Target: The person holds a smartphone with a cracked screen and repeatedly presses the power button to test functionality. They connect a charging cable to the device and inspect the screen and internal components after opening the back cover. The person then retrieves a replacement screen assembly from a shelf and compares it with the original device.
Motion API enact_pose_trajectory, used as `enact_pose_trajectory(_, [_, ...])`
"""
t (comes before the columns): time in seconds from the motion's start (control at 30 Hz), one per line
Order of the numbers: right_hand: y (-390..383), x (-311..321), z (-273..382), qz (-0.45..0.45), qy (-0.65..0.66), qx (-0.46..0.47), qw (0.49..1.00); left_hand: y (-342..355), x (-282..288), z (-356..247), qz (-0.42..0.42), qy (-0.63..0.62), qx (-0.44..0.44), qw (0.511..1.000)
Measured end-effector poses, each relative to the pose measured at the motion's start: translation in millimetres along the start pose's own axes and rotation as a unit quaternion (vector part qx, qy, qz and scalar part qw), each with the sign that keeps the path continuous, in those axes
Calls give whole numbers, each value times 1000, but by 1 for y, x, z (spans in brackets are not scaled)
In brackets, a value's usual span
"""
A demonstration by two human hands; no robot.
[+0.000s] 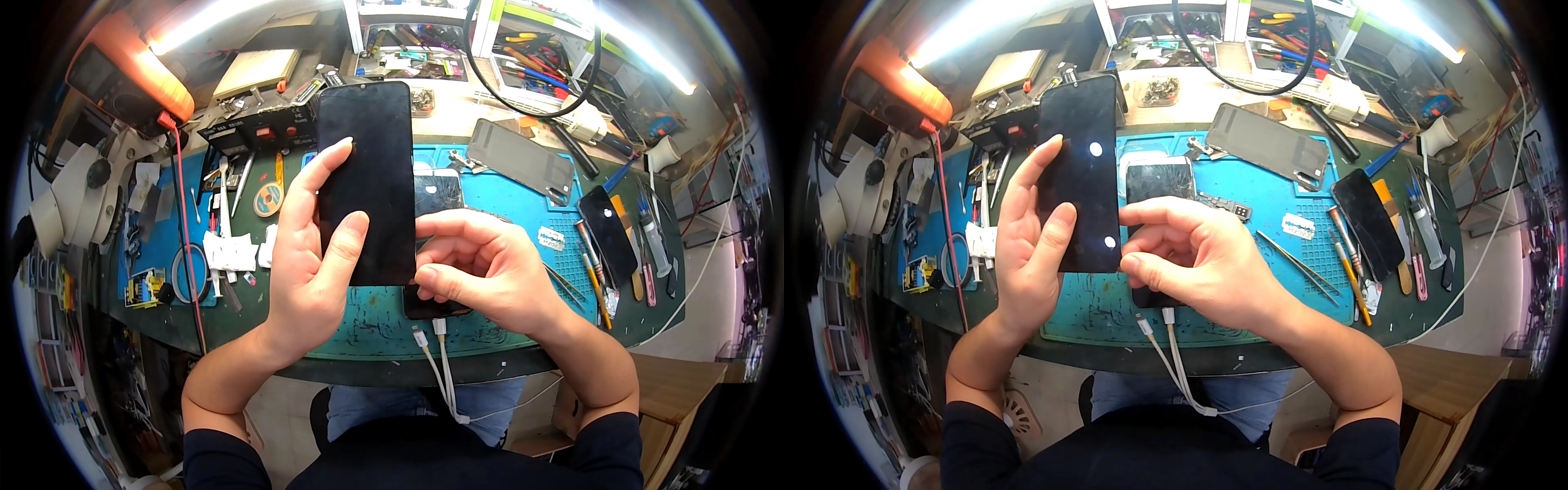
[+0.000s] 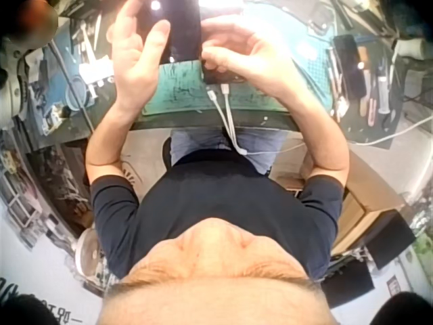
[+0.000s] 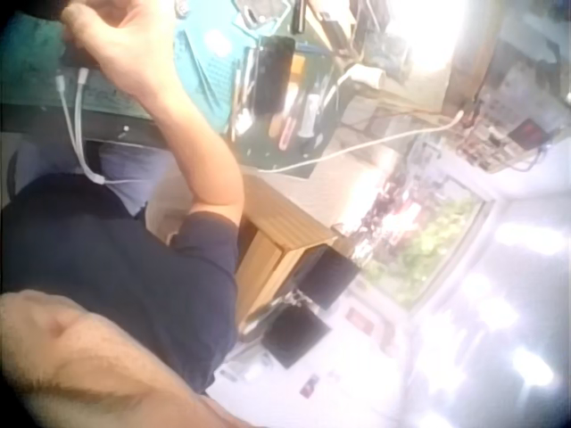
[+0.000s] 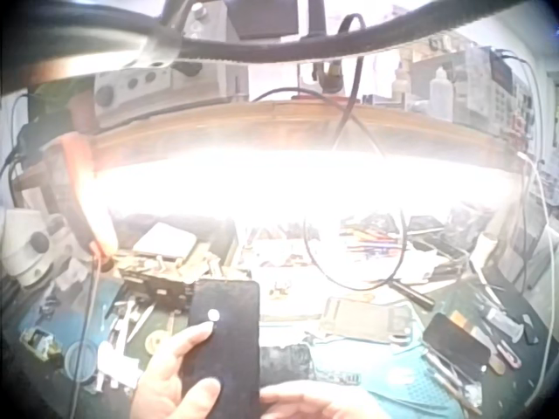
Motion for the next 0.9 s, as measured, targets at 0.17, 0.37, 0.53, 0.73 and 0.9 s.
enact_pose_trajectory(0.17, [0,1,-1,-6,-7,2,1000,-1,0,4,-8,-17,33,999])
enact_pose_trajectory(0.37, [3,3,-5,-18,4,8,1000,-1,0,6,-61,-95,93,989])
enact_pose_trajectory(0.53, [3,5,-6,-33,-5,10,999,0,12,8,-93,-64,145,983])
enact_pose_trajectory(0.73, [4,9,-5,-56,-44,38,997,0,17,14,-70,2,107,992])
enact_pose_trajectory(0.9, [4,8,-5,-106,-148,112,977,-2,12,7,-46,77,18,996])
Point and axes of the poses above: each hand's wrist, its own y-axis towards the middle knuckle, its own x-axis out of the back of the hand, z = x × y, the point moved 4 cm from there along y, towards the middle knuckle, and after that the axes turned 10 degrees about -z, right-handed, at the moved point
